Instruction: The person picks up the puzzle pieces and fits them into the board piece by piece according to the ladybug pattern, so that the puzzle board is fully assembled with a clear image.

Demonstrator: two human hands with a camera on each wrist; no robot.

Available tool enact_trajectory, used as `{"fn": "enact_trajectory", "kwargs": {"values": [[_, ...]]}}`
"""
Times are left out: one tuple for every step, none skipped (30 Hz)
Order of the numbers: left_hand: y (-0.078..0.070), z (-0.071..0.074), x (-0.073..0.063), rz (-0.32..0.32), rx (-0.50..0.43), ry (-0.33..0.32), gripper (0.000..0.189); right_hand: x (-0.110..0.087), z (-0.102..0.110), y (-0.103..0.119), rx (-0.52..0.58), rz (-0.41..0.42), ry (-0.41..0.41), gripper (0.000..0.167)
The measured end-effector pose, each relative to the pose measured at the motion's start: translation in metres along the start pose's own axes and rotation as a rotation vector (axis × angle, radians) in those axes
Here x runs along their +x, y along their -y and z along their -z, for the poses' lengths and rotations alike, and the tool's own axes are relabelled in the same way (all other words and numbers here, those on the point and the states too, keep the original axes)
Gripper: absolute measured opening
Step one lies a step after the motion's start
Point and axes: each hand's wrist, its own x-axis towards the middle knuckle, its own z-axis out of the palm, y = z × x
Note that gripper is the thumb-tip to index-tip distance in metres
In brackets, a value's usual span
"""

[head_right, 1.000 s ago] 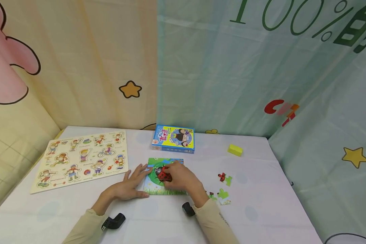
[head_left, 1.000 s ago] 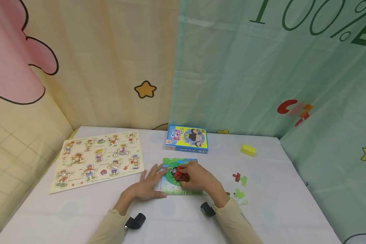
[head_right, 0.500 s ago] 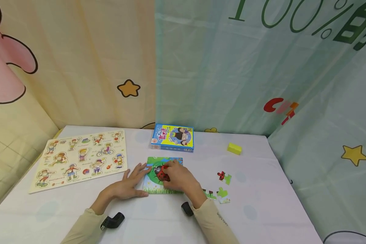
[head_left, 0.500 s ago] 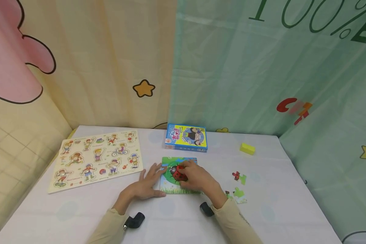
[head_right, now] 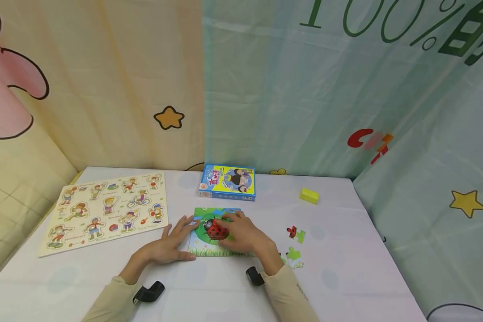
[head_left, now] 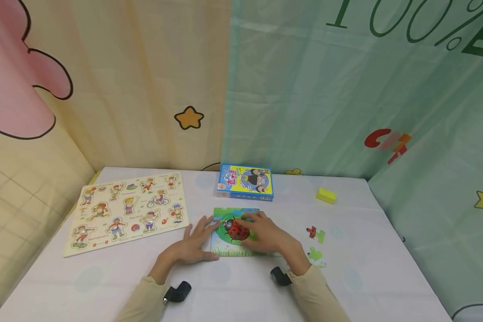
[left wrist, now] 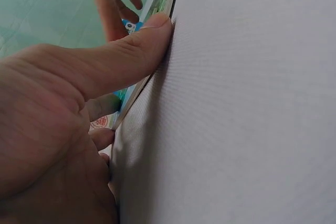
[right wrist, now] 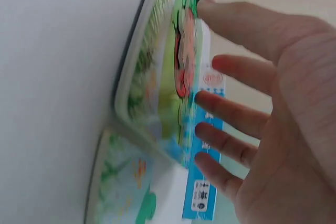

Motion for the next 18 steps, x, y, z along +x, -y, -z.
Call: {"fn": "enact_trajectory", "kwargs": {"values": [[0.0,0.0,0.0,0.0,-0.003,0.001,0.091,-0.002,0.001,-0.003,0.015,0.003,-0.012,0.062],[0.0,0.0,0.0,0.001,-0.005,0.001,0.091,-0.005,0.002,-0.007,0.033,0.001,-0.027,0.063],[0.0,0.001,-0.001,0.001,-0.007,0.0,0.091,-0.008,0.004,-0.01,0.04,-0.001,-0.046,0.063],[0.0,0.0,-0.001,0.002,-0.009,0.001,0.091,-0.012,0.006,-0.014,0.045,-0.007,-0.067,0.062],[-0.001,0.0,-0.001,0.002,-0.011,0.0,0.091,-0.016,0.008,-0.019,0.047,-0.011,-0.088,0.061],[-0.001,0.0,-0.001,0.003,-0.014,-0.001,0.091,-0.02,0.01,-0.024,0.046,-0.027,-0.105,0.06],[-0.001,0.0,-0.001,0.004,-0.016,-0.002,0.092,-0.024,0.013,-0.028,0.045,-0.047,-0.117,0.058],[-0.002,0.001,-0.001,0.004,-0.016,-0.003,0.092,-0.029,0.015,-0.033,0.046,-0.068,-0.129,0.057],[-0.002,0.001,-0.002,0.004,-0.018,-0.003,0.092,-0.034,0.017,-0.037,0.045,-0.082,-0.139,0.056],[-0.002,0.001,-0.002,0.005,-0.019,-0.004,0.092,-0.039,0.019,-0.042,0.049,-0.098,-0.149,0.055],[-0.002,0.001,-0.002,0.006,-0.02,-0.004,0.092,-0.044,0.02,-0.047,0.051,-0.113,-0.156,0.054],[-0.002,0.001,-0.002,0.008,-0.021,-0.004,0.092,-0.05,0.021,-0.052,0.056,-0.131,-0.163,0.053],[-0.002,0.001,-0.002,0.01,-0.02,-0.004,0.092,-0.055,0.021,-0.057,0.058,-0.144,-0.17,0.053],[-0.002,0.001,-0.002,0.012,-0.019,-0.004,0.092,-0.06,0.021,-0.062,0.057,-0.155,-0.179,0.052],[-0.002,0.0,-0.002,0.014,-0.017,-0.004,0.092,-0.066,0.021,-0.067,0.057,-0.162,-0.186,0.052],[-0.002,0.0,-0.001,0.016,-0.015,-0.004,0.093,-0.071,0.022,-0.071,0.063,-0.174,-0.19,0.051],[-0.001,0.0,-0.001,0.018,-0.013,-0.004,0.093,-0.077,0.022,-0.075,0.067,-0.187,-0.192,0.051],[-0.001,0.0,-0.001,0.019,-0.011,-0.003,0.093,-0.082,0.023,-0.079,0.076,-0.201,-0.193,0.051]]}}
